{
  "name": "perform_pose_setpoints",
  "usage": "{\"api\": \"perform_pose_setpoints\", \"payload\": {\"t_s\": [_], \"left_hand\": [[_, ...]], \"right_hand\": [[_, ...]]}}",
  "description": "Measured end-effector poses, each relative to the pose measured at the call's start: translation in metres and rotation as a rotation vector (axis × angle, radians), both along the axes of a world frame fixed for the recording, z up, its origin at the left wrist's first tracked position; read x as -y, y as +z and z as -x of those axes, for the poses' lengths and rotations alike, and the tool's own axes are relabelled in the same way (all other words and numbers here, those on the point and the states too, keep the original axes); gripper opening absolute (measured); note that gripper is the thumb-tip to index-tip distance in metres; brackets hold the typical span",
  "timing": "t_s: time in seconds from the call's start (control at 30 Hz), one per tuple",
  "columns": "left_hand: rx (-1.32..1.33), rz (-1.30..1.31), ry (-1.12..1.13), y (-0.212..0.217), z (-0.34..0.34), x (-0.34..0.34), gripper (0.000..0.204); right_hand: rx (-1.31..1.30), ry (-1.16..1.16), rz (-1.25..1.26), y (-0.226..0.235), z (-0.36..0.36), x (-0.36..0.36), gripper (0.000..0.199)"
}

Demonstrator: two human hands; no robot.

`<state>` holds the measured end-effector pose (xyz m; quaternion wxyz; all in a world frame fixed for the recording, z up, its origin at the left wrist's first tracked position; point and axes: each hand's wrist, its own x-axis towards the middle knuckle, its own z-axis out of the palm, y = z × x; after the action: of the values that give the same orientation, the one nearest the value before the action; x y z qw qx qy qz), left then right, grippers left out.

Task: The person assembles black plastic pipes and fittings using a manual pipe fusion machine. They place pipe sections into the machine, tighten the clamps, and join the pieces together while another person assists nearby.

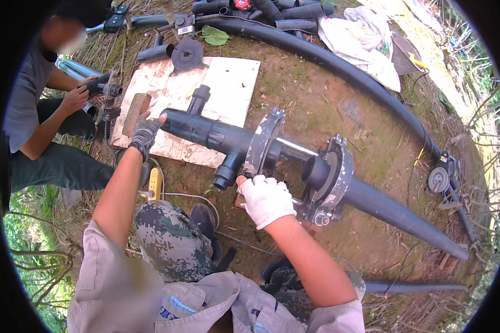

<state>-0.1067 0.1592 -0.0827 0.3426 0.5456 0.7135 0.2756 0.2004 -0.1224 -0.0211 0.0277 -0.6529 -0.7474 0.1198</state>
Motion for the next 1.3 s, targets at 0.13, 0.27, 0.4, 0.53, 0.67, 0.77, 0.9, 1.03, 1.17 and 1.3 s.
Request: {"api": "perform_pose_setpoints", "payload": {"t_s": [0.13,0.27,0.4,0.53,0.67,0.77,0.9,1.03,1.17,1.3], "left_hand": [[0.185,0.071,0.161,-0.065,0.033,-0.043,0.11],[0.442,0.226,0.148,-0.046,-0.019,-0.056,0.081],[-0.006,0.04,0.187,-0.051,-0.016,-0.079,0.055],[0.466,-0.254,0.313,-0.059,-0.014,-0.074,0.026],[0.339,-0.117,0.1,-0.058,-0.001,-0.078,0.036],[0.069,-0.042,-0.094,-0.039,-0.011,-0.081,0.052],[-0.041,-0.1,-0.087,-0.065,0.003,-0.096,0.05],[0.06,-0.112,-0.064,-0.087,0.016,-0.107,0.039],[0.054,-0.095,-0.056,-0.08,0.009,-0.1,0.038],[0.152,-0.094,-0.076,-0.08,0.01,-0.103,0.037]], "right_hand": [[0.005,0.033,-0.047,0.008,0.003,-0.005,0.041],[0.048,0.07,-0.061,0.008,-0.003,-0.005,0.034],[0.068,0.12,-0.075,0.008,-0.006,-0.008,0.025],[0.043,0.102,-0.098,0.003,-0.008,-0.006,0.026],[0.011,0.081,-0.099,0.005,-0.008,-0.007,0.029],[0.007,0.079,-0.151,0.001,-0.008,-0.004,0.027],[-0.041,0.094,-0.226,-0.005,-0.01,-0.005,0.03],[-0.061,-0.023,-0.107,0.003,-0.004,-0.009,0.035],[-0.065,0.044,-0.134,0.013,-0.007,-0.01,0.035],[-0.077,-0.02,-0.063,0.006,-0.006,-0.009,0.033]]}}
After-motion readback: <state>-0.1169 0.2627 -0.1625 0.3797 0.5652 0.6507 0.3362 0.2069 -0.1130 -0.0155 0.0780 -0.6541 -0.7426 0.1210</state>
